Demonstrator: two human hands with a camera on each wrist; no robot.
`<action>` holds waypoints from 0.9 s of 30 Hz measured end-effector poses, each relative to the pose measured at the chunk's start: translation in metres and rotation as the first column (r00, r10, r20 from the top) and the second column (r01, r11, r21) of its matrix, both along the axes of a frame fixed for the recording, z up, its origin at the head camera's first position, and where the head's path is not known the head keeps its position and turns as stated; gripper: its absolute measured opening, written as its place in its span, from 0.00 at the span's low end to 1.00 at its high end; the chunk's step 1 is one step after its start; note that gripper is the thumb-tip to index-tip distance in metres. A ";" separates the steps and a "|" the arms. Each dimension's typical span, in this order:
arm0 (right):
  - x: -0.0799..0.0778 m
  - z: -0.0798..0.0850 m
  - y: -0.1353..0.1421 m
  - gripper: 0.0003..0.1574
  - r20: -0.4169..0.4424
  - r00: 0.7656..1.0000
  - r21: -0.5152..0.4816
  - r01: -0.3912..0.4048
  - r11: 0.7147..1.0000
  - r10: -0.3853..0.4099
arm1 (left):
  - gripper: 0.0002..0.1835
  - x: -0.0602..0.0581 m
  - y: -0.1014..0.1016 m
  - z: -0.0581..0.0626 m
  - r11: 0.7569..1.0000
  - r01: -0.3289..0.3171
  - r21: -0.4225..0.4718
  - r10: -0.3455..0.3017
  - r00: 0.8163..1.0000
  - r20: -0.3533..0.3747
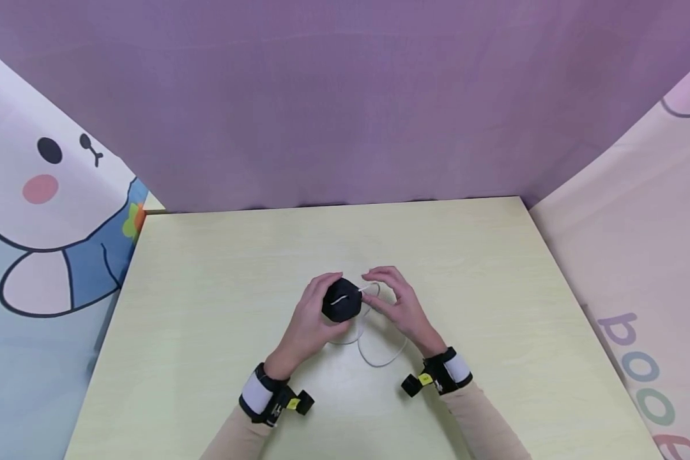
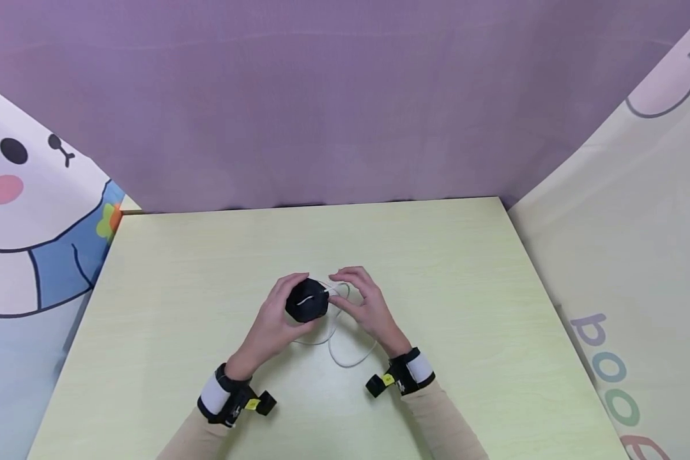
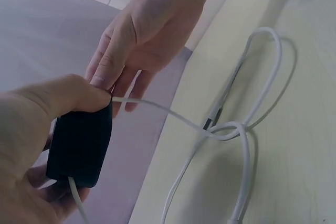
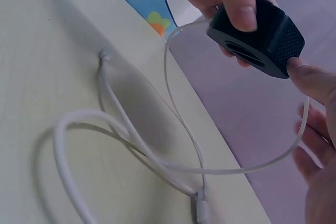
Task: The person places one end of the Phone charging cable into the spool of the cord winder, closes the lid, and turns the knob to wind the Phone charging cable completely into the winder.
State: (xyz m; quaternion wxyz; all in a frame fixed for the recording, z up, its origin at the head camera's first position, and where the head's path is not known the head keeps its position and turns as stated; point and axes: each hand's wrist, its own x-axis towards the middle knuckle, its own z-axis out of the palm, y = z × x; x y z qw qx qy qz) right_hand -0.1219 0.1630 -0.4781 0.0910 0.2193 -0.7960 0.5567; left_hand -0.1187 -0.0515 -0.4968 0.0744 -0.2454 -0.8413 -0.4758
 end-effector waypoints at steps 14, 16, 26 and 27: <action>0.011 -0.030 -0.020 0.18 0.306 0.952 -0.177 0.069 0.982 -0.012 | 0.41 0.000 0.006 -0.010 0.939 -0.149 0.311 0.049 0.951 0.305; 0.010 -0.040 -0.023 0.21 0.361 0.932 -0.211 0.049 0.976 0.031 | 0.41 0.001 0.007 -0.011 0.920 -0.152 0.360 0.018 0.937 0.350; 0.012 -0.052 -0.033 0.40 0.497 0.858 -0.322 0.038 0.946 0.134 | 0.40 0.004 0.015 -0.020 0.910 -0.191 0.369 0.030 0.916 0.400; 0.012 -0.052 -0.034 0.42 0.505 0.849 -0.345 0.033 0.938 0.156 | 0.40 0.004 0.016 -0.020 0.908 -0.198 0.368 0.037 0.915 0.401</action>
